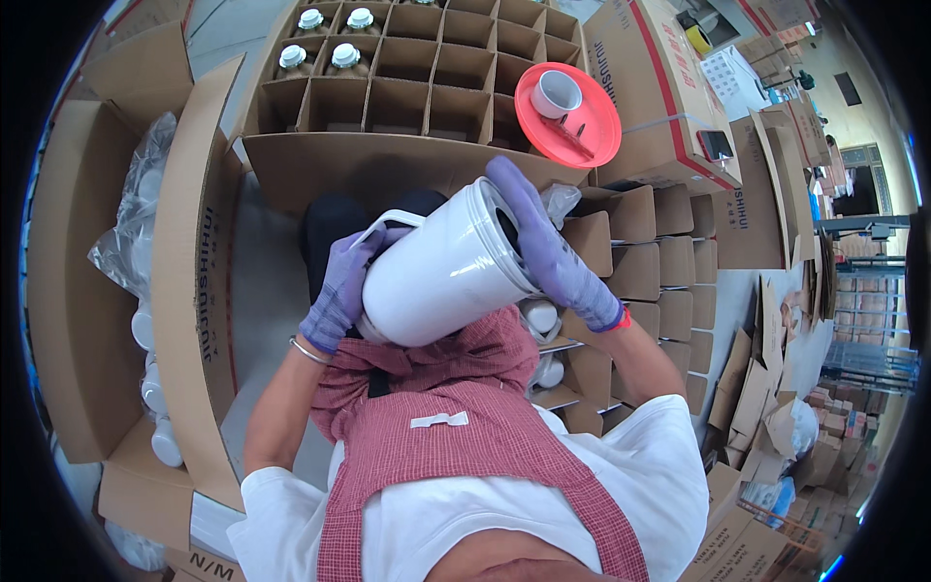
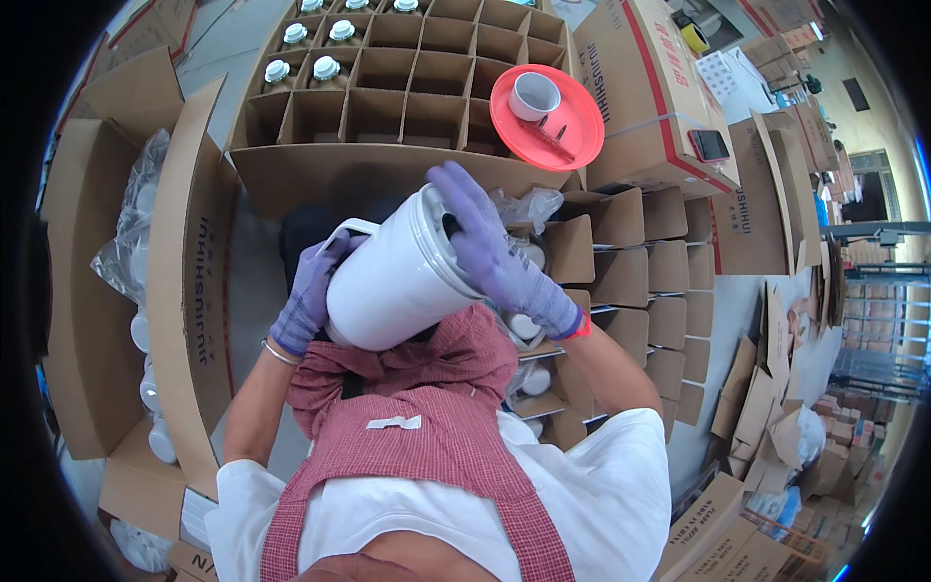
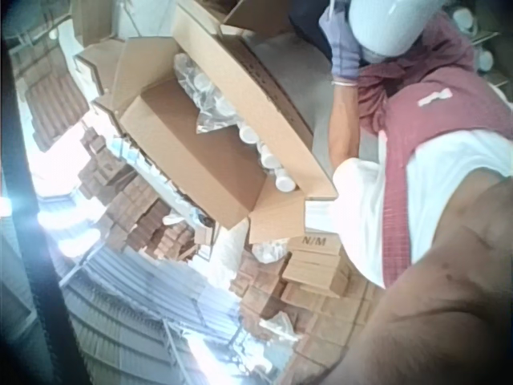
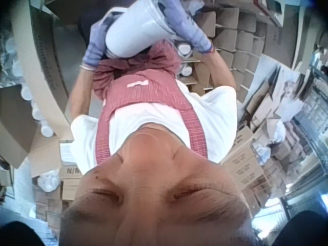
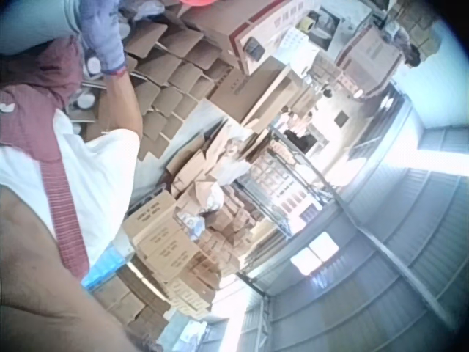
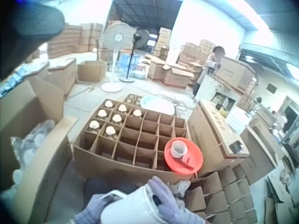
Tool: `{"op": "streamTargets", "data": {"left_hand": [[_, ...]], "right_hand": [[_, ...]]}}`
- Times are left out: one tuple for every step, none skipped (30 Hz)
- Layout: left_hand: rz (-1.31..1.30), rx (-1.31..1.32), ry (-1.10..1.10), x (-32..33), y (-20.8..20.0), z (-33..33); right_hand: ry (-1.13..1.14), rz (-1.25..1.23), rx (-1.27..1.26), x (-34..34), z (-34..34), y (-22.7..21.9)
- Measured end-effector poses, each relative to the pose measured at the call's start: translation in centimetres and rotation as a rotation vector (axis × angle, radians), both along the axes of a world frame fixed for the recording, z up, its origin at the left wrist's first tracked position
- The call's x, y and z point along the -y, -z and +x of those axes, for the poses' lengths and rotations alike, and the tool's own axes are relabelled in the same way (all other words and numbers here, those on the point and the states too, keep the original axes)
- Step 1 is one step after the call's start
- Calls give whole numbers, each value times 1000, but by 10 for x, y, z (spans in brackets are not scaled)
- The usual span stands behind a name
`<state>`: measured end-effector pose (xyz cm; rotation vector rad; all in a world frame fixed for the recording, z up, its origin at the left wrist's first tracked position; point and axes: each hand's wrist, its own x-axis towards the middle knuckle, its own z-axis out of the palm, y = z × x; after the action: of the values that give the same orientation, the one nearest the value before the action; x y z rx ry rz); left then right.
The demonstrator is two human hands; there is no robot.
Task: The person assembles white electric kettles by inserting metal heating elements into the base, screwing on lids, and wrapping each unit in plastic. The person places the finished kettles into a cardboard box with dividers.
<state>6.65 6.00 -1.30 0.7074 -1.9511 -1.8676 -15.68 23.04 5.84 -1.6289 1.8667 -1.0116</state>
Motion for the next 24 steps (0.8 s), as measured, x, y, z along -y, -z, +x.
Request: {"op": "streamTargets", "data": {"left_hand": [[-154,65,133,2,-3,2],[27,34,81,-1,-4,3],[207,3,26,-5,-5,2],[376,-33,-24,-7,-9,-1],[224,-65,-83,-9,-14,-3],[72,-97,-140,-10,-21,-6],[-83,-136,-208,-10,-29,-9],[-253,-144,-168,-9,-37,-10],[-222,-149,-162,-8,-35,-10],[-191,-148,-162,-8,-32,-8],[-160,-146,-162,-8,-28,-5],[-134,-139,-165,-8,-23,-4],[-47,-148,-119,-3,-23,-3],[44,-155,-78,-1,-21,-1],[136,-162,-39,3,-20,1],[203,-167,39,8,-16,0],[233,-114,113,10,-10,2],[264,-61,187,9,2,2],[291,-7,265,7,18,3],[481,-78,353,-4,48,6],[490,-119,520,-14,59,5],[201,-212,496,-26,71,9],[-90,-306,475,-37,69,9],[341,-240,429,-46,66,12]], "right_hand": [[-90,-54,2,1,2,-5],[-181,-108,5,4,6,-14],[-271,-162,9,5,8,-19],[-228,-173,30,2,6,-8],[-107,-174,188,-1,7,7],[16,-176,345,-1,11,23],[127,-180,497,3,13,34],[155,-212,633,2,16,40],[160,-203,594,2,13,44],[160,-189,561,2,13,46],[160,-176,528,3,13,46],[123,-177,440,2,13,44],[93,-183,348,0,14,34],[59,-184,259,-2,16,24],[-29,-230,126,-2,20,13],[-132,-270,-12,0,22,-2],[-231,-313,-144,1,27,-14],[-364,-347,-152,1,34,-23],[-495,-384,-160,1,45,-30],[-664,-397,-183,0,60,-43],[-788,-401,-198,-1,71,-49],[-871,-395,-199,2,79,-52],[-908,-390,-204,4,80,-53],[-895,-385,-192,7,78,-52]]}}
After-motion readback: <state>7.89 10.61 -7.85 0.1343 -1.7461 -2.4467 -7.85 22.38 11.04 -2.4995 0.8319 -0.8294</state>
